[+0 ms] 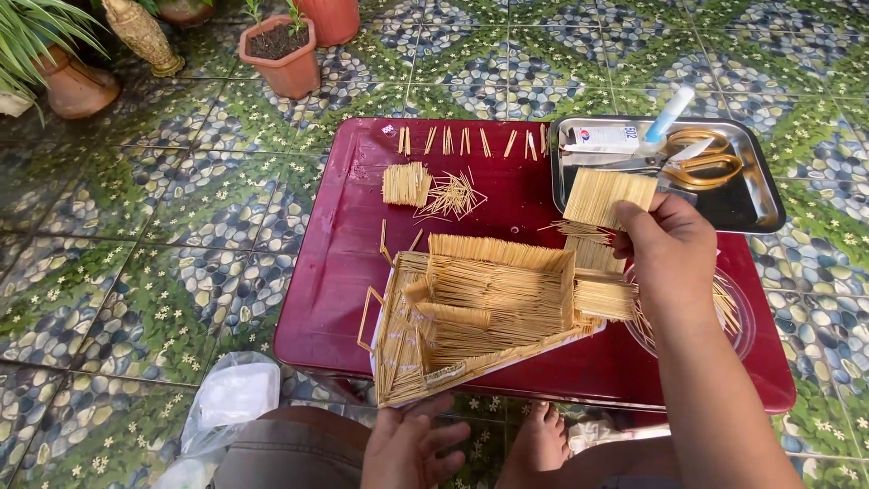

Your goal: Assembling a model structure using toothpicks, glue, and tape.

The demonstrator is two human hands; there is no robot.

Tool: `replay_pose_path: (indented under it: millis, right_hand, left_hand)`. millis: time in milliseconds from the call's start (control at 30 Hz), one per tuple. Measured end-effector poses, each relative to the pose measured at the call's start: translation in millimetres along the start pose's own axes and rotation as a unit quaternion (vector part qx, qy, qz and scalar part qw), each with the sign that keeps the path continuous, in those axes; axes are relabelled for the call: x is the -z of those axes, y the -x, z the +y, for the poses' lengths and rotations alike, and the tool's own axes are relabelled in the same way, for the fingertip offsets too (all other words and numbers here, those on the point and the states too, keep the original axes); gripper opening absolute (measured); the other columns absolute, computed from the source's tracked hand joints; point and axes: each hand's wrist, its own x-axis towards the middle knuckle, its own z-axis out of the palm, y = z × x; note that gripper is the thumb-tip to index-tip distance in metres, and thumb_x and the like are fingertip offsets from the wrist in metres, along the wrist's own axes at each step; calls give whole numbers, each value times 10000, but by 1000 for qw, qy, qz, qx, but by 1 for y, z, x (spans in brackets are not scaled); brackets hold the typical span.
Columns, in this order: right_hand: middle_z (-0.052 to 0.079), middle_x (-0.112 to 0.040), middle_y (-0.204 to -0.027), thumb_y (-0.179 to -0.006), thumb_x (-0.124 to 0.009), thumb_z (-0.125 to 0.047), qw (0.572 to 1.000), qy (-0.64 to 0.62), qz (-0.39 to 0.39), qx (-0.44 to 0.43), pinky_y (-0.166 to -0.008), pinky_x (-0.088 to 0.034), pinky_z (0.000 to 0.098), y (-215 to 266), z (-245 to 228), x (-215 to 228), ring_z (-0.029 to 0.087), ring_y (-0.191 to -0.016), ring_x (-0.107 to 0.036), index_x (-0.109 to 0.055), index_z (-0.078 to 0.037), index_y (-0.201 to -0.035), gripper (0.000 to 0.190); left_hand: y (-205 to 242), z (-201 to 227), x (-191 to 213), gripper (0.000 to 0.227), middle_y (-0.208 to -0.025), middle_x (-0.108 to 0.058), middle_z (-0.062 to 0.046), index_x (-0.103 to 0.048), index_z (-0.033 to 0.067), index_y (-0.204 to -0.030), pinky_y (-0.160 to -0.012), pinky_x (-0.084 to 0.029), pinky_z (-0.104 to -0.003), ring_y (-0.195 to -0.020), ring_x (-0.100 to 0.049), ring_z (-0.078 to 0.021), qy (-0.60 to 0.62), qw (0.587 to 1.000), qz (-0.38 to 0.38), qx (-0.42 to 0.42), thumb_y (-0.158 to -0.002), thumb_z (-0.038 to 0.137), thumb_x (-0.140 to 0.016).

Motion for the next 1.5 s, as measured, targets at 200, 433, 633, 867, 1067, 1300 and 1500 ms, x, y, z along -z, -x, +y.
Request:
replay_pose_path:
  millis: [200, 433, 633, 867, 1067, 1300, 1500]
  right_hand:
    - [81, -674, -867, -998, -676, 8, 995, 7, -38, 89, -639, -523, 226, 26, -25, -6, 127, -680, -604, -666, 18, -1099, 102]
    - [124, -638, -673, -886, -779, 35, 981, -65, -162, 82, -522, -556, 271, 62, -23, -48, 138, -578, -593, -749, 64, -921, 54]
    - [99, -645, -579, -871, -819, -39, 980, 17, -182, 83, -481, -500, 235, 61, -30, -57, 108, -520, -564, -785, 22, -855, 72]
    - [148, -685, -626, -879, -791, -15, 966, -1, -255, 51, -524, -540, 255, 60, -25, -62, 143, -535, -631, -763, 63, -879, 82]
    - [146, -690, -647, -880, -780, -11, 958, 28, -284, 11, -546, -576, 276, 57, -30, -61, 158, -548, -640, -792, 84, -927, 107]
    - [178, -713, -607, -882, -780, -41, 952, 86, -292, -9, -533, -602, 288, 56, -32, -60, 179, -526, -672, -805, 72, -904, 117]
    - [213, -738, -659, -860, -781, -28, 952, 119, -281, -33, -549, -642, 323, 57, -29, -57, 222, -583, -723, -797, 68, -1014, 183]
  left_hand:
    - [42, -23, -128, 646, -1217, -521, -238, -371, 153, -1396, -727, -666, -477, -994, -697, -414, -298, 948, -80, -76, -798, 28, -578]
    - [94, 202, -85, 256, -513, -636, -90, -866, 78, -669, -531, -498, -329, -556, -559, -198, -499, 783, -76, -364, -866, 174, -732]
    - [45, 206, -104, 233, -628, -655, -66, -852, 102, -997, -527, -495, -340, -601, -603, -133, -396, 787, -73, -468, -851, 193, -695]
    - [44, 199, -85, 235, -626, -677, -111, -853, 36, -980, -587, -504, -311, -626, -619, -175, -448, 772, -183, -412, -825, 132, -705]
    - [36, 203, -82, 200, -614, -723, -119, -874, 60, -909, -588, -495, -307, -627, -609, -181, -519, 756, -194, -349, -807, 140, -722]
    - [29, 204, -83, 157, -548, -724, -95, -885, 106, -806, -548, -497, -282, -554, -619, -171, -572, 737, -174, -315, -760, 194, -764]
    - [28, 202, -84, 175, -558, -735, -98, -886, 133, -820, -547, -514, -314, -553, -643, -193, -601, 718, -160, -312, -772, 234, -752]
